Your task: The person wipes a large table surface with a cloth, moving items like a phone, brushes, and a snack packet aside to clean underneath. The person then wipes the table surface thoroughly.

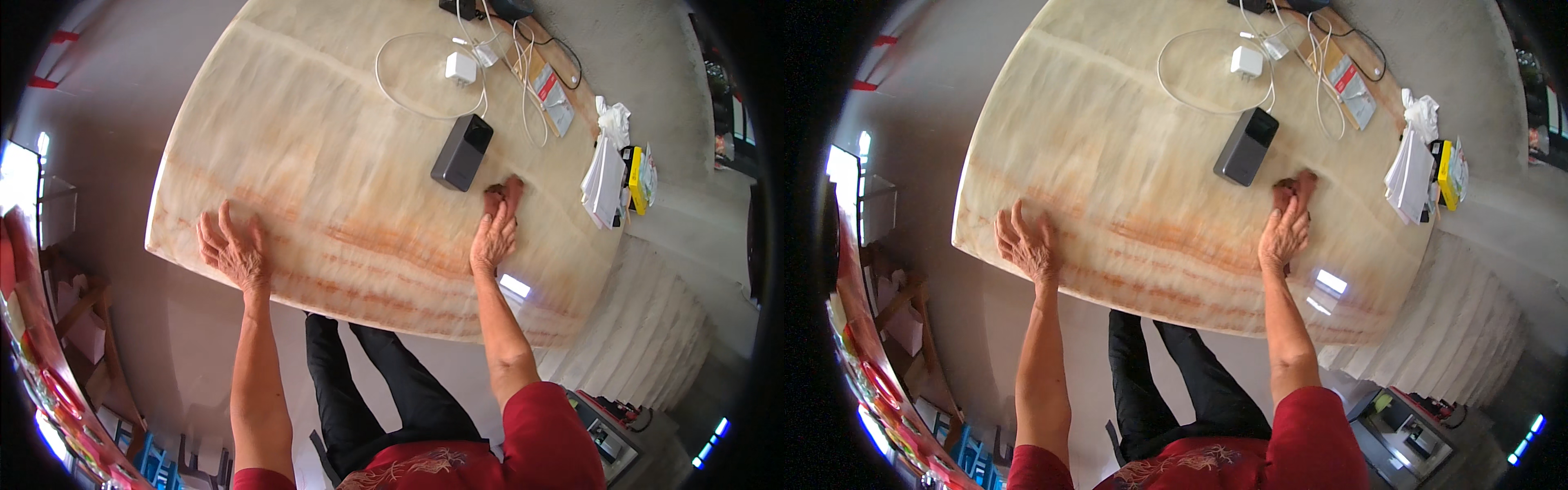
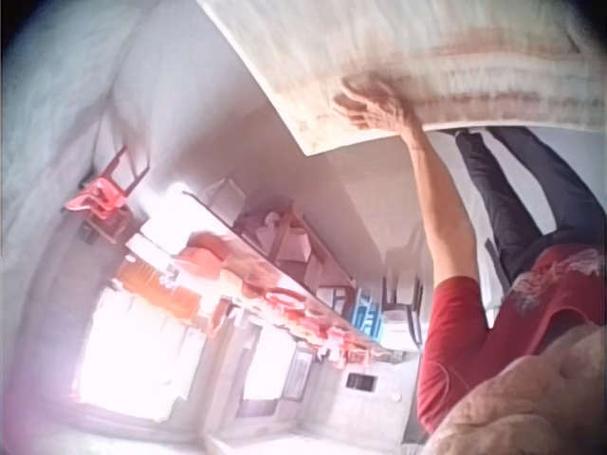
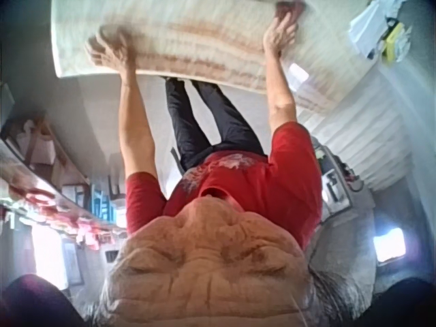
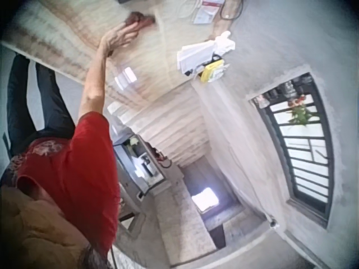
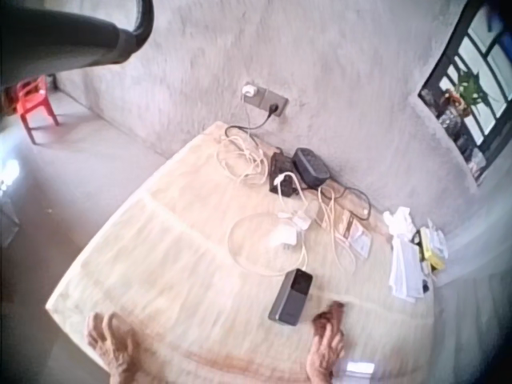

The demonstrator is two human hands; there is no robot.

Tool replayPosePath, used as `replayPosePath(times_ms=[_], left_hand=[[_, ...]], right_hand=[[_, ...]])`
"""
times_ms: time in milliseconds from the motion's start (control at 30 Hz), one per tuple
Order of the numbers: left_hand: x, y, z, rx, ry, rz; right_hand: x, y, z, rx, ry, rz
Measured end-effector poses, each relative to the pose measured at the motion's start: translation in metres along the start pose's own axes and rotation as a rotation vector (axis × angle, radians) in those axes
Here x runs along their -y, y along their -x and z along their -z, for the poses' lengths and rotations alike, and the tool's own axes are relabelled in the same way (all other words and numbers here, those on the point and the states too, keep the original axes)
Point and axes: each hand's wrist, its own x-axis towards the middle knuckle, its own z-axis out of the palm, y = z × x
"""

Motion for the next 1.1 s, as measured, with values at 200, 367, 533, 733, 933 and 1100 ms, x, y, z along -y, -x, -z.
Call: replayPosePath(times_ms=[200,367,533,733,933,1100], left_hand=[[-0.001,0.000,0.004,0.025,-0.019,0.011],[0.003,-0.002,0.004,0.021,-0.034,-0.006],[-0.002,0.001,0.000,0.042,-0.054,-0.031],[0.008,0.000,-0.009,0.070,-0.097,-0.020],[0.020,-0.001,-0.019,0.011,-0.115,-0.032],[0.036,-0.010,-0.028,0.020,-0.153,-0.057]], right_hand=[[0.018,0.089,0.002,0.032,0.039,-0.065],[0.118,0.164,0.029,-0.020,-0.050,0.302],[0.182,0.211,0.048,-0.014,-0.231,0.437],[0.151,0.228,0.044,0.077,-0.375,0.611],[0.029,0.212,0.035,-0.007,-0.236,0.246],[-0.054,0.203,0.019,-0.061,-0.198,0.101]])
